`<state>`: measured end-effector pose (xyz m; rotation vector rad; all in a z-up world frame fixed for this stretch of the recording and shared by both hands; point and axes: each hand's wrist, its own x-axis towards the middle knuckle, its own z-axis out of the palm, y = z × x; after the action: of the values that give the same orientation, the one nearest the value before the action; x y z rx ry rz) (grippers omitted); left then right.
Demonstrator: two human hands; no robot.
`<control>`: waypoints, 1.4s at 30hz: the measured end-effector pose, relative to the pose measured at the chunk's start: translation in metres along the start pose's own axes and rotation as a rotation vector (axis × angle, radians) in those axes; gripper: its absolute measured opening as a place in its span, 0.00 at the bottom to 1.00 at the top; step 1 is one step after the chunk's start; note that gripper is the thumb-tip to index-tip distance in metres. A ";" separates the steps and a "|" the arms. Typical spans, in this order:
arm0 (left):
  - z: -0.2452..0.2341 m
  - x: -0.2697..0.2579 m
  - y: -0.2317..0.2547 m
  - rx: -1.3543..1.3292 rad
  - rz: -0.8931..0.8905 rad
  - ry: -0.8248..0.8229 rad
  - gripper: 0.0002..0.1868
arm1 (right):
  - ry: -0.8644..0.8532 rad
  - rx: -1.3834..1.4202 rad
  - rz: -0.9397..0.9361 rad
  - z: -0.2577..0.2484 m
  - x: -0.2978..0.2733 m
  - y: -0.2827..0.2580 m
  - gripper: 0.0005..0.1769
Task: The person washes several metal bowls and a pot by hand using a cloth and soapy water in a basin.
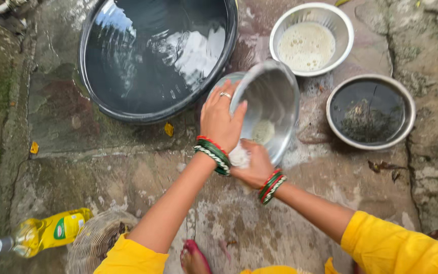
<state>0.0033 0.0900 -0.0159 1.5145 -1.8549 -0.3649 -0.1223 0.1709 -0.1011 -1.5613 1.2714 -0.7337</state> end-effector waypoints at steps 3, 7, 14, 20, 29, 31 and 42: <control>0.005 0.003 -0.007 0.065 0.021 -0.021 0.23 | -0.027 0.436 -0.151 0.016 -0.013 -0.011 0.31; -0.004 0.028 -0.027 -0.251 -0.077 -0.215 0.22 | -0.033 -0.241 -0.293 -0.016 -0.003 0.041 0.23; 0.006 0.069 0.013 -0.052 -0.094 -0.331 0.26 | 0.076 -1.527 -0.929 -0.122 0.118 0.087 0.23; 0.002 0.074 0.018 0.057 -0.165 -0.481 0.26 | -0.002 -1.534 -0.963 -0.105 0.172 0.123 0.37; 0.025 0.050 0.047 0.043 -0.158 -0.484 0.23 | -0.239 -1.180 0.136 -0.026 0.074 0.061 0.57; 0.028 0.055 0.052 0.108 -0.188 -0.511 0.23 | -0.281 -1.115 0.150 -0.026 0.074 0.057 0.58; 0.027 0.062 0.033 0.087 -0.286 -0.442 0.26 | -0.404 -1.087 0.135 -0.038 0.080 0.054 0.59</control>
<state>-0.0435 0.0352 0.0059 1.8812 -2.0007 -0.8177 -0.1541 0.0833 -0.1468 -2.2587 1.5129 0.4744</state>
